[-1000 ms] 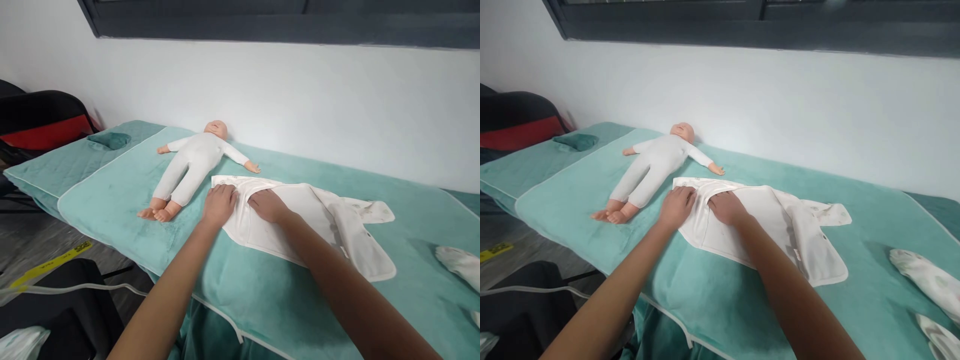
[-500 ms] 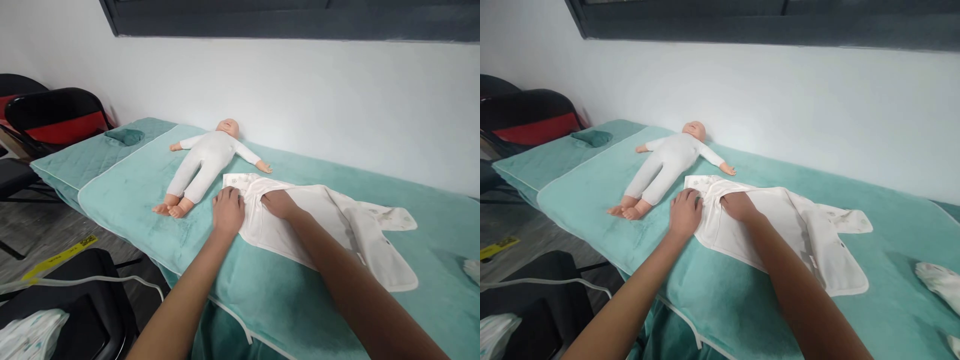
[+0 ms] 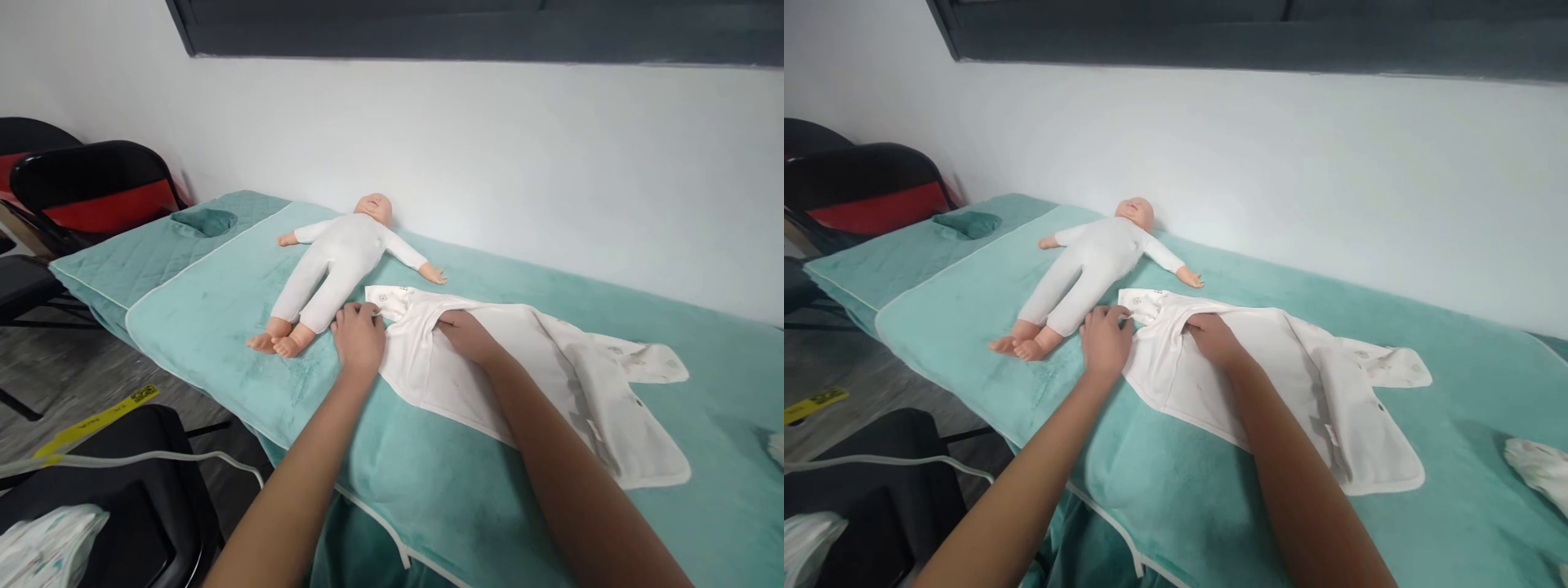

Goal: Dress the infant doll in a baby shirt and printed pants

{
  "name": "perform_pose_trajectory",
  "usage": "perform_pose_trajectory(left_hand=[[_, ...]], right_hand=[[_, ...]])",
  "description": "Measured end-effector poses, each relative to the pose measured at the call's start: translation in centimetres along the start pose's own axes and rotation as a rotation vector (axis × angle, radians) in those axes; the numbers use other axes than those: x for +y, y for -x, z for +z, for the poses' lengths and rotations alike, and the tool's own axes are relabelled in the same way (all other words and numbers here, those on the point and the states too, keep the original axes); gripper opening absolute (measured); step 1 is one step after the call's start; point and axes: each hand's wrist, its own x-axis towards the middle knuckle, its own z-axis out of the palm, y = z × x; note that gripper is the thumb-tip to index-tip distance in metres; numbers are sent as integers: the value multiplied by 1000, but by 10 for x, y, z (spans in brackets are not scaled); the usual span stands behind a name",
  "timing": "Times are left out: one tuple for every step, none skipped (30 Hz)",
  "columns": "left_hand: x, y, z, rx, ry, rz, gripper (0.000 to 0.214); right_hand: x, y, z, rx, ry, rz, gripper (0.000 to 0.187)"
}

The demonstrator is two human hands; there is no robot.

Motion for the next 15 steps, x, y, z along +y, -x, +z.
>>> perform_pose_trajectory(left_hand=[[-2, -5, 0, -13, 20, -2, 19], [-4, -11, 1, -22, 40, 6, 20], [-6, -16, 1, -23, 58, 21, 21], [-7, -20, 2, -15, 72, 34, 24], [-8, -23, 3, 2, 81, 43, 26], [-9, -26, 4, 21, 89, 47, 27], [-9, -28, 5, 40, 98, 48, 28], [-9, -29, 6, 57, 108, 47, 27], [-9, -29, 7, 69, 117, 45, 26], [-9, -29, 8, 78, 124, 43, 25], [-9, -29, 9, 85, 129, 39, 25], [-8, -28, 9, 92, 131, 36, 25], [-8, -27, 10, 97, 129, 37, 25], [-8, -26, 10, 100, 124, 44, 25], [-7, -25, 9, 103, 117, 54, 25]], right_hand=[[0, 0, -1, 9, -63, 13, 32], [1, 1, -1, 20, -110, 27, 31], [1, 1, -1, 30, -135, 39, 30], [1, 1, -1, 38, -149, 48, 29], [1, 1, -2, 46, -155, 56, 29], [1, 1, -2, 55, -165, 66, 29], [1, 2, -3, 64, -189, 75, 30], [0, 2, -4, 69, -232, 81, 31], [0, 3, -5, 72, -288, 81, 32], [-1, 4, -6, 70, -348, 72, 34], [-1, 5, -7, 64, -402, 57, 35], [-1, 5, -8, 55, -434, 43, 35], [-1, 6, -8, 45, -432, 32, 35], [-1, 6, -8, 34, -392, 27, 34], [-1, 6, -7, 21, -301, 22, 33]])
